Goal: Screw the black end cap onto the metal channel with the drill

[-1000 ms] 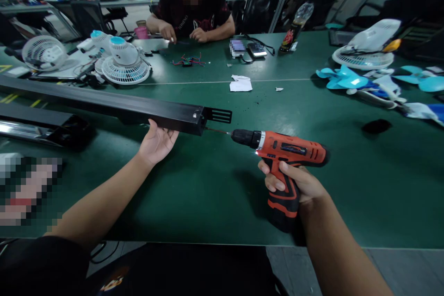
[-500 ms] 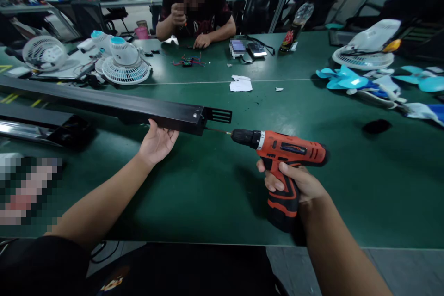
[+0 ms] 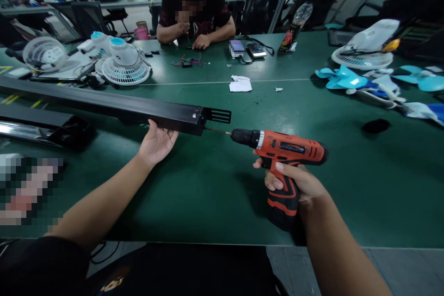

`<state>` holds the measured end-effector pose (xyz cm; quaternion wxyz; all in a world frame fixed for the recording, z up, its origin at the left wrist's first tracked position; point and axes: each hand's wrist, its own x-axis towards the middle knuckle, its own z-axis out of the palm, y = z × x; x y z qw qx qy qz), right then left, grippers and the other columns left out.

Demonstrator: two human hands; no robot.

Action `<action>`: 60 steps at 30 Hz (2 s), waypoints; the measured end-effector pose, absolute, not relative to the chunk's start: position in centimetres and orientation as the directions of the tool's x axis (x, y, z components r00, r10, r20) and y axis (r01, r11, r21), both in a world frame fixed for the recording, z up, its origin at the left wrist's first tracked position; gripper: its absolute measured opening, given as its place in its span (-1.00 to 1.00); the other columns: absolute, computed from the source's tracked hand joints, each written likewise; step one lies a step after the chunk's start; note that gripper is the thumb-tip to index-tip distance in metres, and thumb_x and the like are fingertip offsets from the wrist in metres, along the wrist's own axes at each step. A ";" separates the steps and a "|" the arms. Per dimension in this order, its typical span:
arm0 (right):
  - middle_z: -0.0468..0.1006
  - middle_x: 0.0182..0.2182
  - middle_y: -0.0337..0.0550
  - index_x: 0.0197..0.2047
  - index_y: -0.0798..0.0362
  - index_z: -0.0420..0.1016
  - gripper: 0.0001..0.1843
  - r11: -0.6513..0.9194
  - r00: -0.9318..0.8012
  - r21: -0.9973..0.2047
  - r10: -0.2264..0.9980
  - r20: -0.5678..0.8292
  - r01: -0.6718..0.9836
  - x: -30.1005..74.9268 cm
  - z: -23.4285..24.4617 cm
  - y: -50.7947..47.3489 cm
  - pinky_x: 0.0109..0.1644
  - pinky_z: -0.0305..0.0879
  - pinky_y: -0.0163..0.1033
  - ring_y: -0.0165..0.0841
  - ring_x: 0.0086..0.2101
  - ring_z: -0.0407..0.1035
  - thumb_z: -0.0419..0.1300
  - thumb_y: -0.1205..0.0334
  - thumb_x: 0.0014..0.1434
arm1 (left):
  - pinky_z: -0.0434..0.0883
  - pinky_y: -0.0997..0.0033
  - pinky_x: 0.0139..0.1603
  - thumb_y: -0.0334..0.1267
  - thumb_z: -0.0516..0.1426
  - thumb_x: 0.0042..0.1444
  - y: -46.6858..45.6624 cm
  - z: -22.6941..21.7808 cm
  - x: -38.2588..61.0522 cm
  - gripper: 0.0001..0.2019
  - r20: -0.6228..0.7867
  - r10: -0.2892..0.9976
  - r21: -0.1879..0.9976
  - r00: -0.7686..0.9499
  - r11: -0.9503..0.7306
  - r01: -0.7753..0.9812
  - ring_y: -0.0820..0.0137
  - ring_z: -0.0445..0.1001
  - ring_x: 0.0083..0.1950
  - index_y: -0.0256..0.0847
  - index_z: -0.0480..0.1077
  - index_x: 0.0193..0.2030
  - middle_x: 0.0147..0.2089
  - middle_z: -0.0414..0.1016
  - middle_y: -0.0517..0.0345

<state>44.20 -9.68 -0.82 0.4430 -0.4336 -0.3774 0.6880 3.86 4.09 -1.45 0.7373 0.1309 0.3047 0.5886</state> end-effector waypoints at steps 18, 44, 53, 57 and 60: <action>0.78 -0.14 0.01 0.14 0.00 0.75 -0.51 -0.292 -0.209 -0.894 0.950 -0.231 -0.339 43.9 -0.5 -9.5 -0.52 0.48 -0.16 -0.52 -0.63 0.18 0.63 0.01 0.22 | 0.67 0.36 0.40 0.12 -0.03 0.78 4.3 -2.5 3.4 -0.47 -0.237 0.956 0.524 0.173 0.276 -0.806 0.31 0.86 0.15 -0.02 0.46 0.63 0.09 0.86 0.09; 0.90 -0.14 0.12 0.01 0.07 0.93 -0.48 -0.406 -0.171 -0.856 0.914 -0.369 -0.320 44.2 -0.4 -9.6 -0.45 0.52 -0.23 -0.49 -0.58 0.28 0.76 -0.04 0.06 | 0.57 0.33 0.57 0.11 -0.06 0.79 4.1 -1.8 3.7 -0.47 -0.293 0.948 0.539 0.127 0.273 -0.797 0.30 0.82 0.27 -0.06 0.59 0.50 0.07 0.85 0.08; 0.86 -0.05 0.10 0.10 0.02 0.87 -0.48 -0.413 -0.172 -0.853 0.910 -0.377 -0.319 44.2 -0.4 -9.7 -0.47 0.46 -0.23 -0.48 -0.55 0.28 0.70 0.03 0.11 | 0.68 0.35 0.38 0.12 -0.10 0.80 4.2 -1.8 3.6 -0.44 -0.273 0.949 0.526 0.155 0.282 -0.802 0.31 0.86 0.10 -0.09 0.54 0.55 0.03 0.86 0.09; 0.60 -0.49 -0.19 0.04 0.05 0.85 -0.52 -0.439 -0.213 -0.844 0.897 -0.388 -0.308 44.4 -0.6 -9.9 -0.47 0.42 -0.23 -0.38 -0.53 0.29 0.68 -0.04 0.16 | 0.65 0.35 0.42 0.12 -0.05 0.78 4.4 -2.3 3.2 -0.45 -0.256 0.950 0.526 0.180 0.293 -0.798 0.30 0.84 0.16 -0.05 0.48 0.62 0.08 0.85 0.07; 0.31 -0.64 -0.34 0.01 0.10 0.85 -0.49 -0.457 -0.262 -0.842 0.882 -0.391 -0.285 44.7 -0.7 -10.0 -0.45 0.39 -0.23 -0.32 -0.51 0.32 0.66 -0.13 0.20 | 0.64 0.34 0.43 0.11 -0.04 0.78 4.4 -2.5 3.1 -0.46 -0.249 0.950 0.515 0.189 0.295 -0.805 0.30 0.84 0.17 -0.03 0.46 0.64 0.08 0.85 0.08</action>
